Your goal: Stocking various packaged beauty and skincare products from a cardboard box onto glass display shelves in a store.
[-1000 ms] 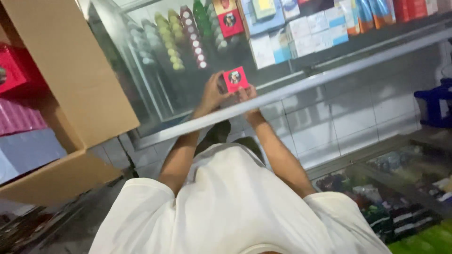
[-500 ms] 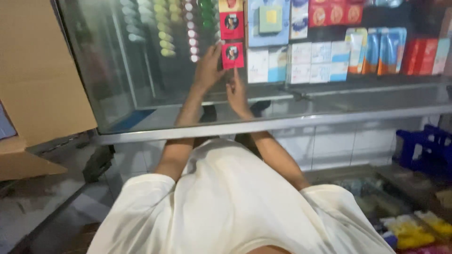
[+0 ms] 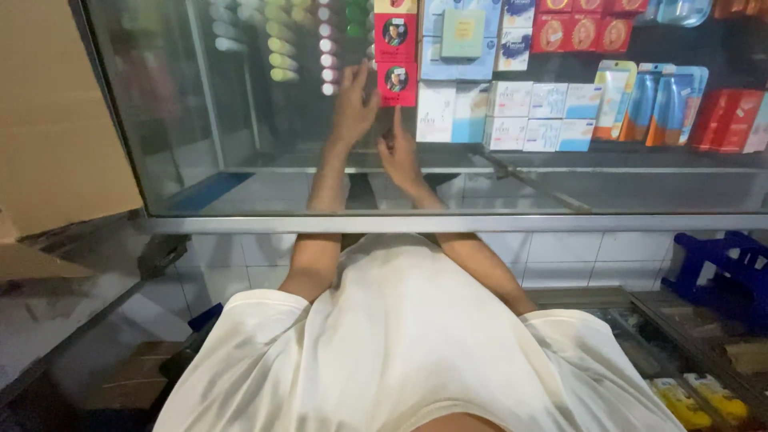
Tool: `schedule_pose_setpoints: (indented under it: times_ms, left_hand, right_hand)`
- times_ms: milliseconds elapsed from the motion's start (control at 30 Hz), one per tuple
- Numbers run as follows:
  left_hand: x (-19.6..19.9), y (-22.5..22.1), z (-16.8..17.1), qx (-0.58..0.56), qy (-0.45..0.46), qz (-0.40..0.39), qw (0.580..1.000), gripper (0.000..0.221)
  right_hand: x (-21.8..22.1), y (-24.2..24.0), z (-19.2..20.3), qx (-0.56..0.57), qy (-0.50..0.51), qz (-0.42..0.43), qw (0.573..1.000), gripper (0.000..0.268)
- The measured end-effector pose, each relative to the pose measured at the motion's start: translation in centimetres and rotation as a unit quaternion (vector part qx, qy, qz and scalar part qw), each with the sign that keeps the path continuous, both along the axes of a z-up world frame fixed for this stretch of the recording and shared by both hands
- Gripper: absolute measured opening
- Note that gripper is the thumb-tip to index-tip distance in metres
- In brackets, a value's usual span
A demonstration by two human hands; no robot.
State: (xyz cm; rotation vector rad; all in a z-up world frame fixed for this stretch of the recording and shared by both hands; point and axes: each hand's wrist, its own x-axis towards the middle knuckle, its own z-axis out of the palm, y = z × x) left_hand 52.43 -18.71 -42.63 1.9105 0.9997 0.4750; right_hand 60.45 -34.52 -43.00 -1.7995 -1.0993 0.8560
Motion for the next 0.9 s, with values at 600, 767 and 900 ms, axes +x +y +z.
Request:
schedule_pose_setpoints:
  times_ms: [600, 767, 900]
  left_hand:
    - [1.7, 0.5, 0.4, 0.106, 0.192, 0.028, 0.975, 0.059]
    - [1.7, 0.4, -0.3, 0.113, 0.18, 0.028, 0.977, 0.055]
    - [1.9, 0.3, 2.7, 0.099, 0.169, 0.029, 0.98, 0.046]
  right_hand:
    - [0.1, 1.6, 1.1, -0.031, -0.05, -0.013, 0.998, 0.087]
    - [0.0, 1.5, 0.9, -0.052, -0.056, -0.01, 0.997, 0.089]
    - [0.1, 1.5, -0.5, -0.02, -0.088, -0.012, 0.996, 0.09]
